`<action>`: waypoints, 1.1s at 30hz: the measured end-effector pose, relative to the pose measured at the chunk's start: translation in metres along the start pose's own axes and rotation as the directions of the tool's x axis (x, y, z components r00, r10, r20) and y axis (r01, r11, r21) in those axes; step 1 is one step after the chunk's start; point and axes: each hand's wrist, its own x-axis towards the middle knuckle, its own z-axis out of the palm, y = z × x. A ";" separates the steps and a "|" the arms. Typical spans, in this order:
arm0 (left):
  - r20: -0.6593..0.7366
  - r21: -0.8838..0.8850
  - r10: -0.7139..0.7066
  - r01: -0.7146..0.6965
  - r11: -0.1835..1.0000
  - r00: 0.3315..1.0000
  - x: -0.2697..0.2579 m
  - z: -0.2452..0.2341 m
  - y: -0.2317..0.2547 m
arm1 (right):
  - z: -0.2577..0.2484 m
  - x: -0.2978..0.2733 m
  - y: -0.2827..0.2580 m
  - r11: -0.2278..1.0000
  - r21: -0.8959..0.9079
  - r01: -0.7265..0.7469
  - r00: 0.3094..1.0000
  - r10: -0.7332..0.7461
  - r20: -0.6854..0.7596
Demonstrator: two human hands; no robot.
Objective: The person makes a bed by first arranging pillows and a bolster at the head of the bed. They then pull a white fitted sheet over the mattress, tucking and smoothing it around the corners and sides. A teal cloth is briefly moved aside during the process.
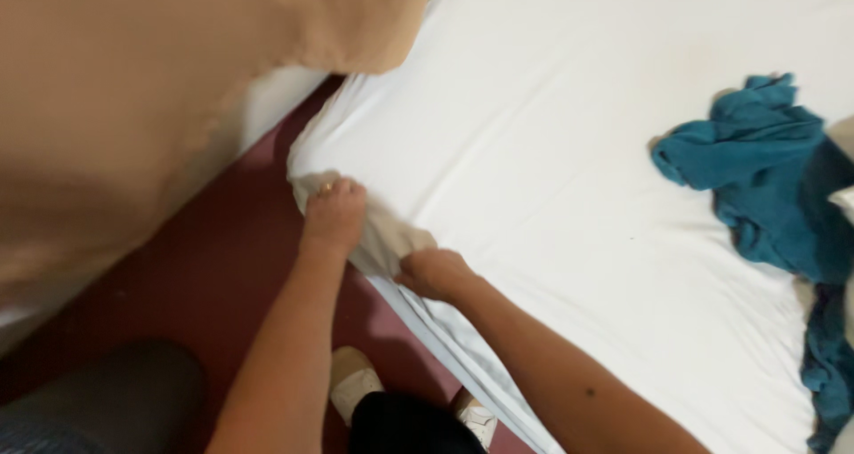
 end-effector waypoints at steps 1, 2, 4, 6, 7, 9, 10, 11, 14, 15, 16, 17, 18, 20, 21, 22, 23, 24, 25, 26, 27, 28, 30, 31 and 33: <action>0.093 0.013 -0.028 0.027 1.000 0.995 -0.003 -0.007 0.008 | -0.002 -0.014 -0.001 1.000 0.025 -0.016 1.000 0.016 0.000; 0.184 0.029 -0.059 0.054 0.998 0.981 -0.006 -0.015 0.015 | -0.006 -0.028 -0.001 0.998 0.051 -0.033 0.999 0.033 0.001; 0.206 0.111 -0.060 0.038 0.993 0.977 -0.015 -0.030 0.035 | -0.019 -0.061 0.008 0.997 -0.020 -0.078 0.995 0.079 0.060; 0.235 0.156 -0.048 0.011 0.988 0.971 -0.014 -0.052 0.062 | -0.047 -0.093 0.023 0.988 -0.074 -0.136 0.984 0.144 0.105; 0.258 0.160 -0.045 0.003 0.987 0.965 -0.018 -0.064 0.077 | -0.061 -0.110 0.030 0.982 -0.096 -0.165 0.976 0.177 0.130; 0.309 0.129 -0.042 0.002 0.992 0.950 -0.023 -0.094 0.108 | -0.093 -0.148 0.041 0.974 -0.058 -0.220 0.964 0.227 0.136; 0.338 0.095 -0.041 0.009 0.995 0.940 -0.023 -0.113 0.125 | -0.110 -0.168 0.046 0.969 0.002 -0.245 0.963 0.243 0.118; 0.364 0.059 -0.032 0.011 0.998 0.931 -0.020 -0.133 0.142 | -0.127 -0.190 0.051 0.960 0.064 -0.272 0.959 0.265 0.097; 0.453 0.025 -0.006 -0.006 1.000 0.892 -0.011 -0.197 0.201 | -0.175 -0.255 0.073 0.944 0.127 -0.305 0.952 0.305 0.017; 0.433 0.009 0.020 -0.027 1.000 0.901 -0.006 -0.217 0.217 | -0.188 -0.271 0.081 0.944 0.125 -0.306 0.950 0.310 -0.017; 0.412 -0.006 0.047 -0.048 0.999 0.910 0.001 -0.235 0.233 | -0.201 -0.286 0.090 0.944 0.123 -0.307 0.948 0.315 -0.052; 0.397 -0.020 0.071 -0.068 0.997 0.915 0.001 -0.252 0.250 | -0.209 -0.304 0.099 0.944 0.123 -0.308 0.944 0.319 -0.081; 0.385 -0.023 0.086 -0.083 0.996 0.919 0.002 -0.268 0.265 | -0.215 -0.320 0.108 0.940 0.122 -0.318 0.939 0.330 -0.096; 0.360 -0.032 0.123 -0.120 0.992 0.925 0.010 -0.297 0.289 | -0.230 -0.344 0.121 0.931 0.120 -0.344 0.925 0.358 -0.129; 0.373 -0.022 0.138 -0.140 0.990 0.918 0.012 -0.309 0.300 | -0.235 -0.357 0.128 0.926 0.136 -0.353 0.918 0.370 -0.139; 0.386 -0.011 0.153 -0.161 0.987 0.910 0.016 -0.321 0.310 | -0.241 -0.371 0.134 0.920 0.152 -0.361 0.912 0.383 -0.150; 0.405 0.001 0.162 -0.178 0.984 0.900 0.015 -0.331 0.315 | -0.245 -0.384 0.135 0.915 0.169 -0.367 0.907 0.392 -0.153; 0.422 0.035 0.157 -0.189 0.981 0.893 0.016 -0.341 0.318 | -0.249 -0.396 0.135 0.904 0.193 -0.382 0.896 0.414 -0.161; 0.440 0.062 0.149 -0.195 0.979 0.886 0.017 -0.348 0.321 | -0.251 -0.409 0.136 0.892 0.209 -0.400 0.886 0.435 -0.162; 0.457 0.088 0.141 -0.202 0.975 0.878 0.016 -0.353 0.323 | -0.253 -0.421 0.135 0.880 0.225 -0.418 0.875 0.457 -0.163; 0.449 0.066 0.148 -0.198 0.978 0.881 0.019 -0.362 0.326 | -0.261 -0.429 0.134 0.874 0.224 -0.431 0.870 0.469 -0.154; 0.441 0.045 0.155 -0.194 0.980 0.884 0.023 -0.371 0.328 | -0.270 -0.436 0.132 0.867 0.224 -0.444 0.865 0.481 -0.146; 0.425 0.046 0.160 -0.198 0.979 0.891 0.030 -0.387 0.330 | -0.285 -0.442 0.125 0.853 0.243 -0.462 0.854 0.502 -0.140; 0.424 0.060 0.164 -0.208 0.976 0.891 0.030 -0.392 0.332 | -0.287 -0.447 0.120 0.841 0.260 -0.474 0.845 0.517 -0.133; 0.431 0.089 0.162 -0.220 0.971 0.888 0.028 -0.401 0.340 | -0.291 -0.454 0.112 0.817 0.312 -0.484 0.835 0.539 -0.115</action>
